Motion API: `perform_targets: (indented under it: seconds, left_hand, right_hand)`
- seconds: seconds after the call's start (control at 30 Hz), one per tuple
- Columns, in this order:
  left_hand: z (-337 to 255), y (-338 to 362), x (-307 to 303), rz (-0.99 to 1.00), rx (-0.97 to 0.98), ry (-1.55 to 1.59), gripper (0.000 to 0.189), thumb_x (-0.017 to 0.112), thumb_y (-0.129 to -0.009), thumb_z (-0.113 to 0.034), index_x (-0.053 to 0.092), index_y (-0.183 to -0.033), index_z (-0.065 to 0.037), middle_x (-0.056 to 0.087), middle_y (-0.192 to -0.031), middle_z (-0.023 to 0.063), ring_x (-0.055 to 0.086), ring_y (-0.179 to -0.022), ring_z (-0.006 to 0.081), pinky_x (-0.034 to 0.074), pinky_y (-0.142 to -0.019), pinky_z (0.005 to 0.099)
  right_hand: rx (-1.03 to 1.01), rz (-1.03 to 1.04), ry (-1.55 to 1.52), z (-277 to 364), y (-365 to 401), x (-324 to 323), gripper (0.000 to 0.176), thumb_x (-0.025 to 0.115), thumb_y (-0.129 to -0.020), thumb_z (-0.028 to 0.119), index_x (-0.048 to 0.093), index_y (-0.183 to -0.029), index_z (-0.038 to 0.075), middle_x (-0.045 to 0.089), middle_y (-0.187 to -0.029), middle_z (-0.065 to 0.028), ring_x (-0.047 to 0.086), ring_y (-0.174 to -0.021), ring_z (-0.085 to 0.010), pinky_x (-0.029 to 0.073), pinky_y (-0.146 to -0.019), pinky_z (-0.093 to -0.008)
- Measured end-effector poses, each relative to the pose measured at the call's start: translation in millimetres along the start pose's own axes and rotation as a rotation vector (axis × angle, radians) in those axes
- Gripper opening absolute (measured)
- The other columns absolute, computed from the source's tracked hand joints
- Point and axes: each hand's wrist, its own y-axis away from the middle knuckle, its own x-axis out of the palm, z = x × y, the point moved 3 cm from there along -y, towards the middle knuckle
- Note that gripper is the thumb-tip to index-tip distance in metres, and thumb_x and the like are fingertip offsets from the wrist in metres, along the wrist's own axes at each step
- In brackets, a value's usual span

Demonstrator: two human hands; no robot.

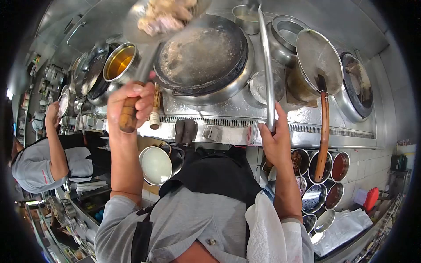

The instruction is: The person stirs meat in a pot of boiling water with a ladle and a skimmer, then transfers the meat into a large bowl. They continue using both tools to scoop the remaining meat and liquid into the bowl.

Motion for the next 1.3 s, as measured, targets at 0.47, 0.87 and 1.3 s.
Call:
perform_targets:
  seconds: [0.47,0.87,1.3]
  left_hand:
    - [73,-16,29,-0.188,-0.014,0.126,0.035,0.060,-0.081,-0.001,0.052,-0.115,0.005,0.056,-0.077,0.0123,0.053,-0.056,0.0202,0.045,-0.045,0.0316]
    - [98,55,12,-0.172,0.151,0.173,0.054,0.054,-0.083,-0.002,0.047,-0.135,0.010,0.051,-0.082,0.0126,0.051,-0.056,0.0172,0.046,-0.042,0.0298]
    - [162,363,-6,-0.674,0.508,0.245,0.079,0.064,-0.067,0.002,0.037,-0.141,0.008,0.049,-0.070,0.0137,0.050,-0.043,0.0190,0.044,-0.035,0.0320]
  right_hand:
    - [0.299,0.259,-0.512,25,-23,3,0.046,0.056,-0.098,0.010,0.038,-0.140,0.005,0.049,-0.074,-0.0018,0.045,-0.045,-0.0093,0.041,-0.038,-0.0262]
    - [0.864,0.779,-1.069,74,3,49,0.037,0.053,-0.101,0.012,0.048,-0.138,0.011,0.045,-0.072,-0.0005,0.042,-0.044,-0.0080,0.039,-0.037,-0.0268]
    - [1.045,1.364,-0.729,89,154,125,0.059,0.054,-0.098,0.008,0.031,-0.152,0.011,0.043,-0.068,-0.0012,0.041,-0.040,-0.0072,0.039,-0.036,-0.0257]
